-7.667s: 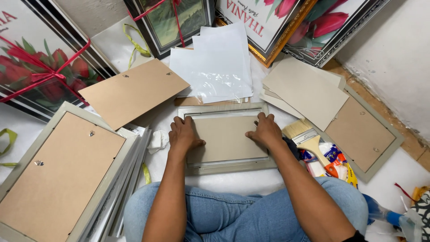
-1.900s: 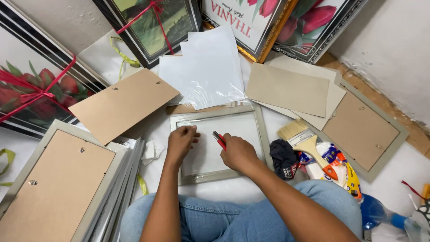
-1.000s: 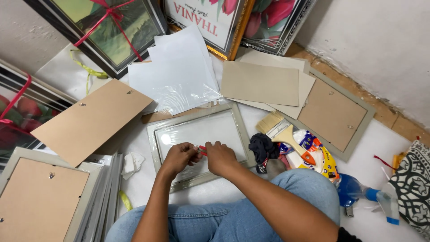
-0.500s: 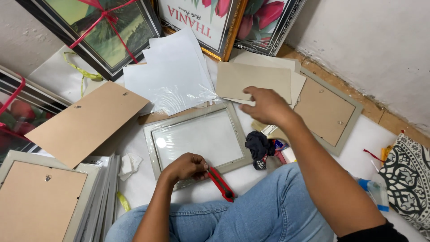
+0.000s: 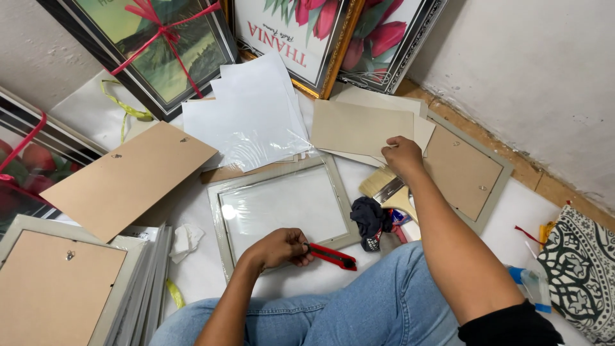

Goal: Assembling picture frames by inserting backing boards, securing tabs, and cleaning the glass with a brush and cloth

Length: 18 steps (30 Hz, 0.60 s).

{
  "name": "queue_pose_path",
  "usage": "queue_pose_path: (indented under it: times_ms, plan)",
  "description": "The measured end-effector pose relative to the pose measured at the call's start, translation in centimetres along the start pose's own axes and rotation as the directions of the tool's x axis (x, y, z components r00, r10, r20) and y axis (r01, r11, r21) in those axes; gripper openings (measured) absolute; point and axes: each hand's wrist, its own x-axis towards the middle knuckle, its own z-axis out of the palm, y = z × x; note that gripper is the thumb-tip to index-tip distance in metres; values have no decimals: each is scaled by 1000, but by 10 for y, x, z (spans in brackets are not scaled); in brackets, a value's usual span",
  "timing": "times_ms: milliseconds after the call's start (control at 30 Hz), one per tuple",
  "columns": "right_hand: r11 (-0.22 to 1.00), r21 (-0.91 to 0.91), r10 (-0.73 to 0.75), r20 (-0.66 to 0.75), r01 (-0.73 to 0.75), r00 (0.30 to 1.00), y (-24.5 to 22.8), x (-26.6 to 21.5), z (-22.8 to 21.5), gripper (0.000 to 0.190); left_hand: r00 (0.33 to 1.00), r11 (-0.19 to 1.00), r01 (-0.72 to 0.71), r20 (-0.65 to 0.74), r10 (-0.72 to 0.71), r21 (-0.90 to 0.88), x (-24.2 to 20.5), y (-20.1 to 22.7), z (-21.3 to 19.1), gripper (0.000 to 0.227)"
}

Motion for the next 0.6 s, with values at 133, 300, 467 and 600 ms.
queue_pose_path:
  times_ms: [133, 300, 467, 600]
  plan:
    - [989, -136, 60, -2, -60, 998, -6, 3, -2, 54, 999, 997, 30, 37, -32, 72, -5, 1, 5, 16]
    - [947, -195, 254, -40, -257, 966, -34, -26, -18, 66, 947, 873, 287, 19, -320, 395, -23, 28, 22, 19]
    - [921, -240, 308, -33, -307, 951, -30, -27, -20, 65, 920, 810, 327, 31, -390, 487, -21, 30, 31, 22]
    - [952, -229, 197, -49, -203, 979, -41, -27, -15, 71, 927, 802, 295, 48, -372, 520, -20, 28, 35, 35]
